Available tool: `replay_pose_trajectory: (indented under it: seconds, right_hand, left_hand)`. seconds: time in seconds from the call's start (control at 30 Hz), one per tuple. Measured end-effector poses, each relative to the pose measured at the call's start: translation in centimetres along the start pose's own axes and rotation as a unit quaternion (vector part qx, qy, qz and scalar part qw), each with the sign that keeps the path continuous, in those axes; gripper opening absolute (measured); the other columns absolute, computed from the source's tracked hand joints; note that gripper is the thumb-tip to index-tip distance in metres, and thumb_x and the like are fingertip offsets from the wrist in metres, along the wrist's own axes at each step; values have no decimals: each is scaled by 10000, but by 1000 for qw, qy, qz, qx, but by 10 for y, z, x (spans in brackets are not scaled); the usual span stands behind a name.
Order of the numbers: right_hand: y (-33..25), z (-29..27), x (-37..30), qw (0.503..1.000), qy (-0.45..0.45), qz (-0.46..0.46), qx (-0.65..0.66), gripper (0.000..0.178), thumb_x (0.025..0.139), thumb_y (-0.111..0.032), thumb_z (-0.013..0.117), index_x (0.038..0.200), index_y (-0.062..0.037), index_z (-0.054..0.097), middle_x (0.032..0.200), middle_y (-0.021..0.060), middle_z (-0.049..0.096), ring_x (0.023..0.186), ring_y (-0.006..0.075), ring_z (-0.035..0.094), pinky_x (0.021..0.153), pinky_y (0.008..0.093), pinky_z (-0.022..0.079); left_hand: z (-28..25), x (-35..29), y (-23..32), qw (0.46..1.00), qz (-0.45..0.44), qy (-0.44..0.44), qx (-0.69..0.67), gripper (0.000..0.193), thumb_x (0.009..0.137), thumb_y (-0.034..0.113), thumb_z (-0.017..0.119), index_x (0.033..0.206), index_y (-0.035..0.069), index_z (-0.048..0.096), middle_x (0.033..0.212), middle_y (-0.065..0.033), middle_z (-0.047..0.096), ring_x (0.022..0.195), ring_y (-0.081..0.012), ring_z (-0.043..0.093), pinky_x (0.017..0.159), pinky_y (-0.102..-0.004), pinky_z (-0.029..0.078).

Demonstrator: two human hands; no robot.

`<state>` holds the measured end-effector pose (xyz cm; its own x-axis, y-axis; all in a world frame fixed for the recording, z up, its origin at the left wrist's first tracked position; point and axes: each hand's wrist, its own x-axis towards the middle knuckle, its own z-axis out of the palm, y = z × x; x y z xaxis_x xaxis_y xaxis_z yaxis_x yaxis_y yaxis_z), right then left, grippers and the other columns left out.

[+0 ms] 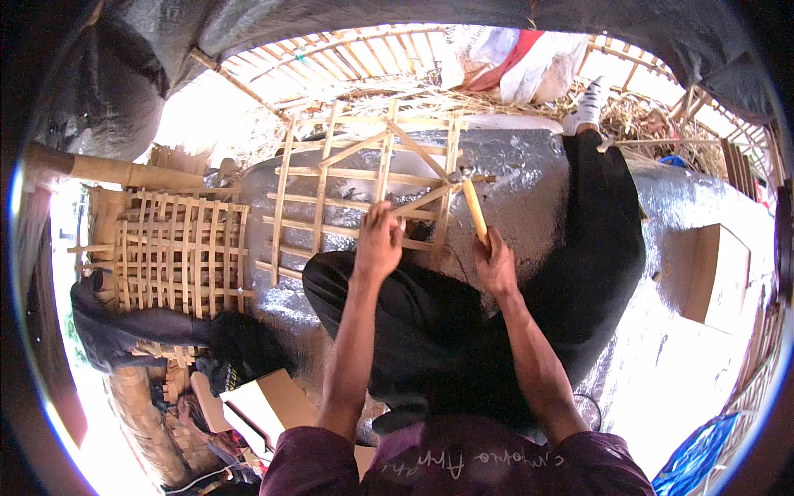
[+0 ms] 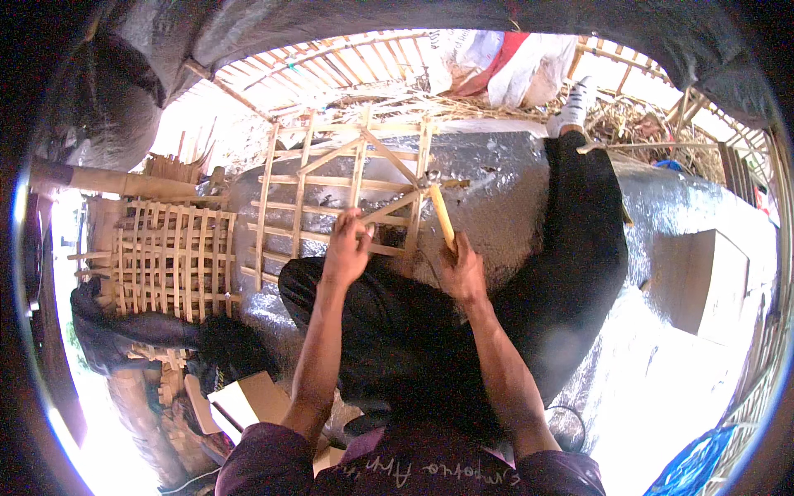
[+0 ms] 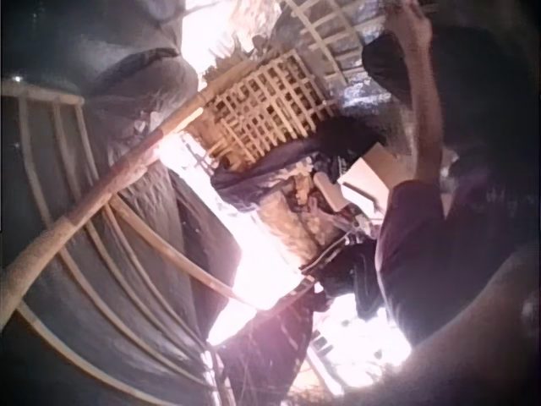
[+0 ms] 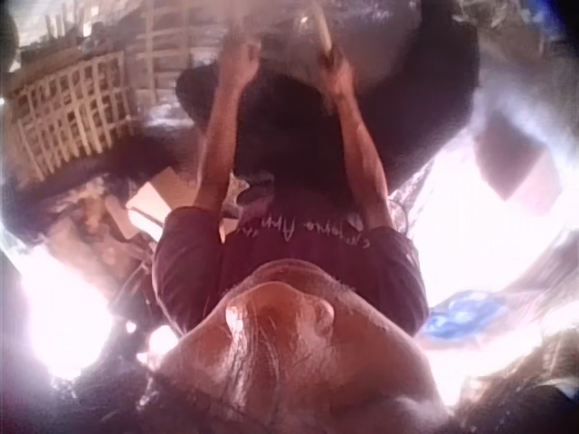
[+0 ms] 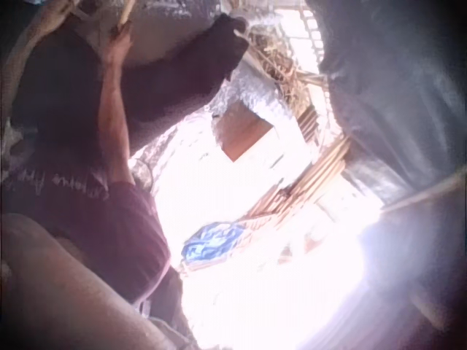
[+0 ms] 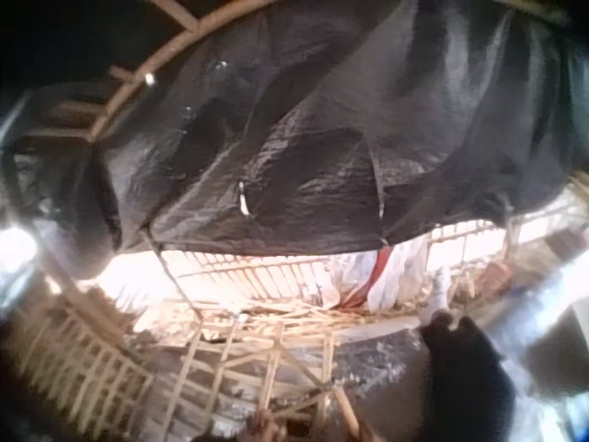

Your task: The person constructs a wooden lattice structure by hammering nails into thin wood strips and shaving bamboo pieces with a knife.

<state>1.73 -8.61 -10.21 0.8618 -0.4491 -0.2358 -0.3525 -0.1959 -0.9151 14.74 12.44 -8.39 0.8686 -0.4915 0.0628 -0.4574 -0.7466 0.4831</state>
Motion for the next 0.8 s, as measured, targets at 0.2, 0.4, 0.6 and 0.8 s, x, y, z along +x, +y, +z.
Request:
replay_pose_trajectory:
  seconds: [0.2, 0.4, 0.6, 0.8]
  right_hand:
    - [22, 7, 7, 996, 26, -83, -26, 202, 868, -141, 603, 1015, -38, 511, 805, 258, 594, 769, 492, 587, 634, 455, 483]
    - [23, 7, 4, 993, 40, -92, -54, 207, 870, -108, 604, 1062, -77, 534, 797, 249, 599, 759, 485, 594, 609, 459, 488]
    - [21, 10, 5, 991, 40, -103, -70, 204, 881, -119, 616, 1062, -72, 533, 777, 228, 604, 719, 455, 609, 593, 430, 490]
    - [18, 10, 2, 997, 29, -68, -38, 200, 910, -156, 612, 1056, -49, 526, 783, 204, 589, 660, 364, 596, 611, 374, 484]
  left_hand:
    - [46, -48, 40, 995, -14, 1, 96, 165, 867, 103, 598, 953, 5, 497, 1503, -301, 207, 1321, -579, 255, 1091, -607, 270]
    - [55, -33, 25, 991, -63, 55, 104, 260, 911, 141, 537, 1079, -53, 498, 1501, -315, 163, 1312, -628, 198, 1075, -657, 245]
    - [69, -35, 7, 995, -83, 24, 54, 287, 897, 137, 548, 1099, -60, 497, 1511, -304, 142, 1329, -607, 185, 1076, -665, 221]
    - [61, -33, 18, 993, -78, 20, 81, 282, 877, 124, 564, 1063, -83, 525, 1511, -300, 153, 1355, -525, 224, 1108, -593, 225]
